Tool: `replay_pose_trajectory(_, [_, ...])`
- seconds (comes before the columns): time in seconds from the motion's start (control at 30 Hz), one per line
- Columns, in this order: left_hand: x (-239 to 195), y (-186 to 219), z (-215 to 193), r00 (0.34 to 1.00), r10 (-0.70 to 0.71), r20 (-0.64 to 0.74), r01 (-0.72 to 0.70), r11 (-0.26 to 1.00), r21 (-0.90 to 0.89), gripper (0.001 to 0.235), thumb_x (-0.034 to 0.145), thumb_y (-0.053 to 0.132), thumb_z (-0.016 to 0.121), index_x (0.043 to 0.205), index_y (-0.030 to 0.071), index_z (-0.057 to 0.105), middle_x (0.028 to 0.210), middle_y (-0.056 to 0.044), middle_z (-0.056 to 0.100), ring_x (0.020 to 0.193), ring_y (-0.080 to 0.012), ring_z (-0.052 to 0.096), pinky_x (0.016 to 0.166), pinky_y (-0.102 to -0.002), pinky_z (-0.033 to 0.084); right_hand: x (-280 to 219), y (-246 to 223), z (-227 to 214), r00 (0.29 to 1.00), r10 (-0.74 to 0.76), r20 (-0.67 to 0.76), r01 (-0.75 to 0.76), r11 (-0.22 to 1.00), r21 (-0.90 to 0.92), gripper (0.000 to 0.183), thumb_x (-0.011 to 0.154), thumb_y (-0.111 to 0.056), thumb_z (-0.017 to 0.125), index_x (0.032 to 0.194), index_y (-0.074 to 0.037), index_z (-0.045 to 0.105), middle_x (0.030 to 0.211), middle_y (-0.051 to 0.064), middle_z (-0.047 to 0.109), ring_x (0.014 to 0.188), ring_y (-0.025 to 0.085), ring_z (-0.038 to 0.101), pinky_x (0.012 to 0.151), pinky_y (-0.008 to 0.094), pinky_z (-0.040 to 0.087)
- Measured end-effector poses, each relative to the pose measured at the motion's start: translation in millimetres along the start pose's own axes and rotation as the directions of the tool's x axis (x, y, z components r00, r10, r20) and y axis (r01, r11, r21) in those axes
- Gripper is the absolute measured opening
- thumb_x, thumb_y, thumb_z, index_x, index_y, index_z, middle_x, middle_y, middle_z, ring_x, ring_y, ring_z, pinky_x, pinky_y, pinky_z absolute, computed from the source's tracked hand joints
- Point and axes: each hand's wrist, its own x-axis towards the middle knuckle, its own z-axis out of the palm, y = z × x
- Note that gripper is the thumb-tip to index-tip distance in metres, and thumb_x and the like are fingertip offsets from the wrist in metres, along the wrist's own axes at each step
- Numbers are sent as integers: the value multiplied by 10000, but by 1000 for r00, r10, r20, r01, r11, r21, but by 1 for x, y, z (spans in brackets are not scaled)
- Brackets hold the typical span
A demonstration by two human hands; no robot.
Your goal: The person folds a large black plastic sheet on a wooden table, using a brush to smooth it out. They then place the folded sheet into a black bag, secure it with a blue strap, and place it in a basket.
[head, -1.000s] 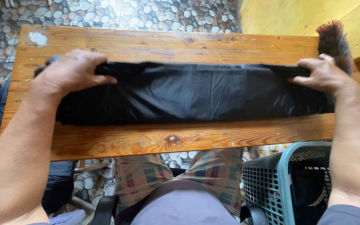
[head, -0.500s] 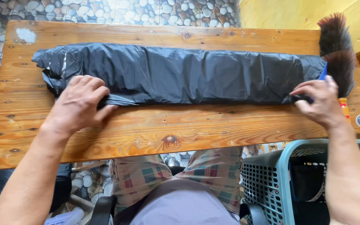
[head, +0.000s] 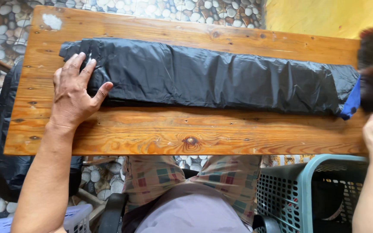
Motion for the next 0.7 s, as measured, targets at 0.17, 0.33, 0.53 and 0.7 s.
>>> replay_pose_trajectory(0.17, [-5, -1, -7, 970, -189, 155, 212, 966, -149, 739, 1022, 557, 576, 1536, 27, 539, 1623, -319, 353, 1513, -466, 281, 1175, -662, 217, -3, -95, -50, 967, 129, 219, -217, 868, 446, 489, 1388, -283, 354, 1243, 131, 570, 1088, 347, 662, 892, 454, 631, 794, 473, 493])
replay_pose_trajectory(0.33, [-10, -7, 3, 975, -186, 122, 205, 964, -170, 744, 1049, 503, 583, 1572, -11, 461, 1617, -311, 365, 1504, -456, 314, 1207, -579, 248, -88, -346, -194, 807, -25, 591, -479, 556, 679, 372, 1199, -140, 514, 927, 105, 577, 841, 250, 693, 573, 371, 684, 489, 454, 580])
replay_pose_trajectory(0.53, [-14, -14, 10, 982, -157, 104, 173, 971, -163, 689, 1086, 411, 552, 1555, -83, 448, 1615, -310, 372, 1494, -461, 336, 1223, -558, 240, -174, -493, -233, 292, -370, 882, -326, 828, 455, 374, 991, -373, 506, 1336, -246, 572, 522, 3, 663, 470, 141, 619, 559, 316, 523])
replay_pose_trajectory(0.7, [-14, -13, 11, 984, -152, 92, 167, 968, -185, 662, 1072, 357, 578, 1542, -89, 443, 1603, -316, 382, 1496, -449, 336, 1232, -547, 239, -176, -552, -239, 524, -538, 660, -304, 606, 735, 590, 1004, -339, 436, 1554, -152, 336, 598, -17, 621, 541, 165, 615, 650, 336, 538])
